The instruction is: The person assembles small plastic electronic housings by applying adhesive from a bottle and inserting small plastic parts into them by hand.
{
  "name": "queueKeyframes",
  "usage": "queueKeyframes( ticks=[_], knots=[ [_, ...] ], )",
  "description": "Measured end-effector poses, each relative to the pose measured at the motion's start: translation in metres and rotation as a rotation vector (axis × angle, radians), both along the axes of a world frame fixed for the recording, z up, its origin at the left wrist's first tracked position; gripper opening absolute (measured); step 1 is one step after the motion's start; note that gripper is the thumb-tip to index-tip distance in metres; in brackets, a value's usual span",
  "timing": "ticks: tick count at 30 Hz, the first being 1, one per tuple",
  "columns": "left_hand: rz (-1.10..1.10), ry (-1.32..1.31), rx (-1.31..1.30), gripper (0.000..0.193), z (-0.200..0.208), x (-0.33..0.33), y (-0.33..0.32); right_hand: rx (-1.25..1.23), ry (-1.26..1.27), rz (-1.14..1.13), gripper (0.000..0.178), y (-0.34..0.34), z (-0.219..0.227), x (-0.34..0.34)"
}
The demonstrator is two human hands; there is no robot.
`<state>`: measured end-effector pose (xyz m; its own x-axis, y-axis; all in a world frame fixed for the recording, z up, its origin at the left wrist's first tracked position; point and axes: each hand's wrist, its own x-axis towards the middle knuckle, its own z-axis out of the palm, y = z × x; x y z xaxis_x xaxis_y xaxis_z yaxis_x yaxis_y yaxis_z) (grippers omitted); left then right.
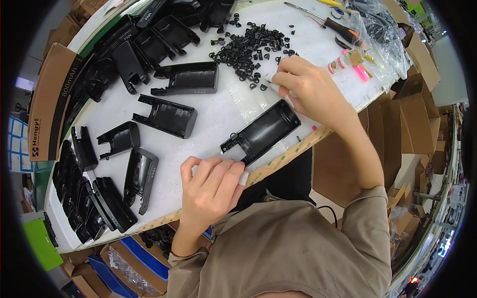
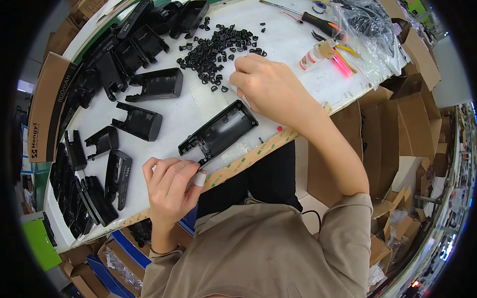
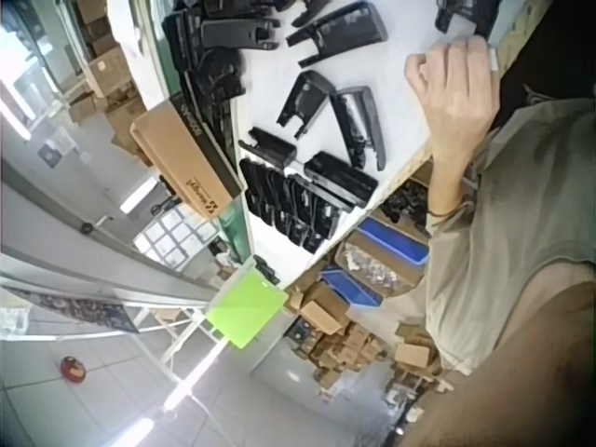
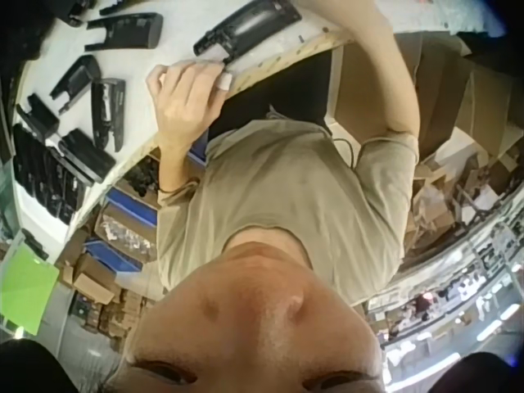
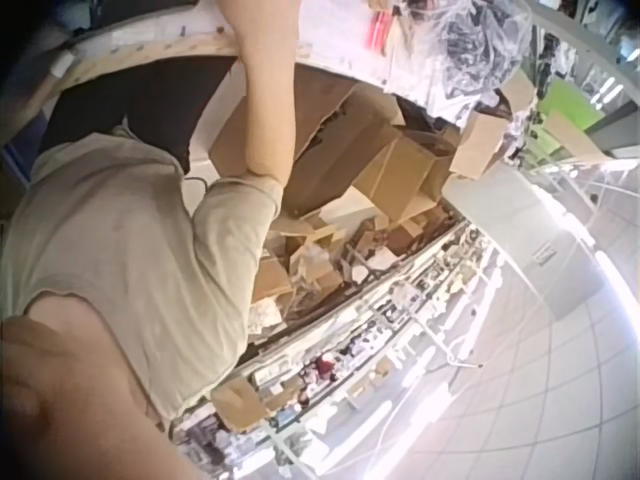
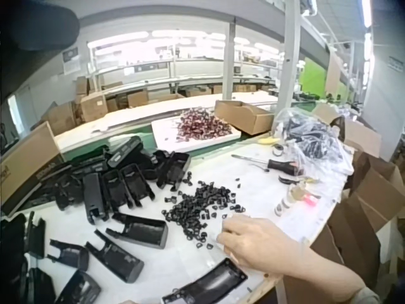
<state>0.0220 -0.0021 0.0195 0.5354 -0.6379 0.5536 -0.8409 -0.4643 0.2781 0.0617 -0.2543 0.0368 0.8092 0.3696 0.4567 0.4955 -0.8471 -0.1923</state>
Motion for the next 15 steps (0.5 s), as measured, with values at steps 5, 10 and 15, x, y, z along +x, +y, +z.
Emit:
queueKeyframes(
  ticks=[5, 10, 15],
  knots=[
    [-0.006, -0.002, 0.006, 0.029, 0.001, -0.001, 0.0, 0.121, 0.213, -0.12, 0.012, -0.003, 0.007, 0.01],
    [0.013, -0.018, 0.009, 0.028, 0.001, 0.0, -0.002, 0.138, 0.248, -0.176, 0.019, -0.002, 0.006, 0.013],
    [0.077, -0.015, 0.025, 0.024, 0.0, -0.002, -0.004, 0.484, 0.394, -0.187, 0.016, -0.002, 0.032, -0.006]
  ],
)
